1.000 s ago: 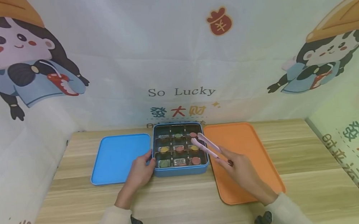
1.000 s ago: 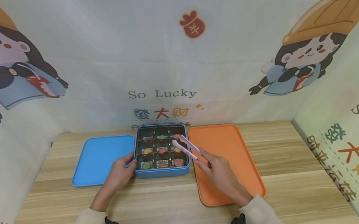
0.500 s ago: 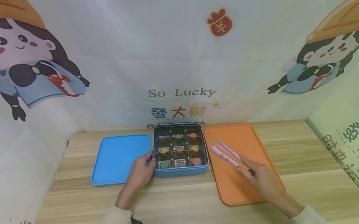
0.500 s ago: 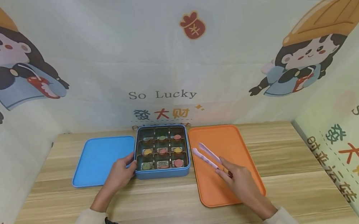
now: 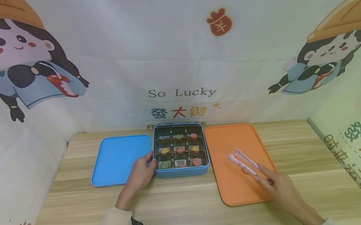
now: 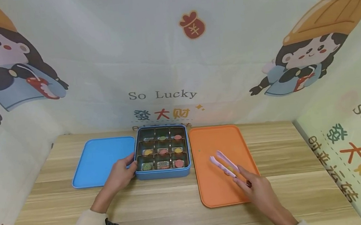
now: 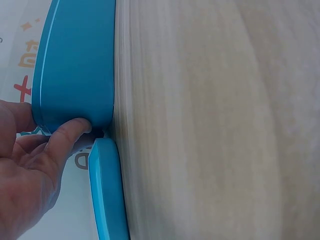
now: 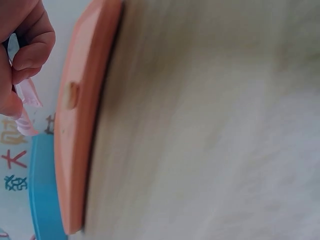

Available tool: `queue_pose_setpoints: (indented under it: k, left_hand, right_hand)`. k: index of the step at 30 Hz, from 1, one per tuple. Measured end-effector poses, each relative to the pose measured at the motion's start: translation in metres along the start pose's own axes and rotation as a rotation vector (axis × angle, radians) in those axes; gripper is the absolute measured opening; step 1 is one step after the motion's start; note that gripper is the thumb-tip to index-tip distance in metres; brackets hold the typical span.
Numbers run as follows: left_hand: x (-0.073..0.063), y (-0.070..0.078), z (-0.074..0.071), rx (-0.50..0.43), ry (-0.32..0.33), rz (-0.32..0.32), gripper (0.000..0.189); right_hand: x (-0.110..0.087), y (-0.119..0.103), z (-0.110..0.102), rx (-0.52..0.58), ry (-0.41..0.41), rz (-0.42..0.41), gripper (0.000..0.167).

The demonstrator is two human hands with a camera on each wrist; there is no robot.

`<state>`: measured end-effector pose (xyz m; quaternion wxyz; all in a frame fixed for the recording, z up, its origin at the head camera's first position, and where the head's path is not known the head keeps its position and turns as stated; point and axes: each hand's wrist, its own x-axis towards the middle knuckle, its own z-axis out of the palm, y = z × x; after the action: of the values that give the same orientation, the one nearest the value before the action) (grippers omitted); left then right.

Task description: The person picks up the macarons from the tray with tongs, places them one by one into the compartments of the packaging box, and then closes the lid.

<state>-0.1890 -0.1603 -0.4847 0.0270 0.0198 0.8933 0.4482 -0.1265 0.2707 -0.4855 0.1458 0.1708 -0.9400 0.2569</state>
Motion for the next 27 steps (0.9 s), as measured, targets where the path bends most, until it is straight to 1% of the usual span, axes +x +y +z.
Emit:
queue_pose_setpoints:
  k: [5,9,13,19,27]
  left_hand:
    - [0.0,-0.001,0.0,0.0,-0.001,0.002,0.052]
    - [0.001,-0.002,0.001,0.001,-0.004,0.002,0.052]
    - [0.002,-0.003,0.001,0.001,-0.003,-0.003,0.052]
    - [0.0,-0.001,0.001,-0.012,-0.01,-0.01,0.052]
    - [0.002,-0.002,0.001,-0.009,0.002,-0.002,0.051]
  right_hand:
    - [-0.012,0.008,-0.003,-0.044,0.004,0.017,0.044]
    - [-0.019,0.013,-0.005,-0.072,-0.004,0.053,0.044]
    - [-0.025,0.017,-0.007,-0.088,0.001,0.063,0.045]
    - [-0.034,0.022,-0.008,-0.101,-0.017,0.081,0.046]
    - [-0.035,0.025,-0.007,-0.087,0.01,0.026,0.045]
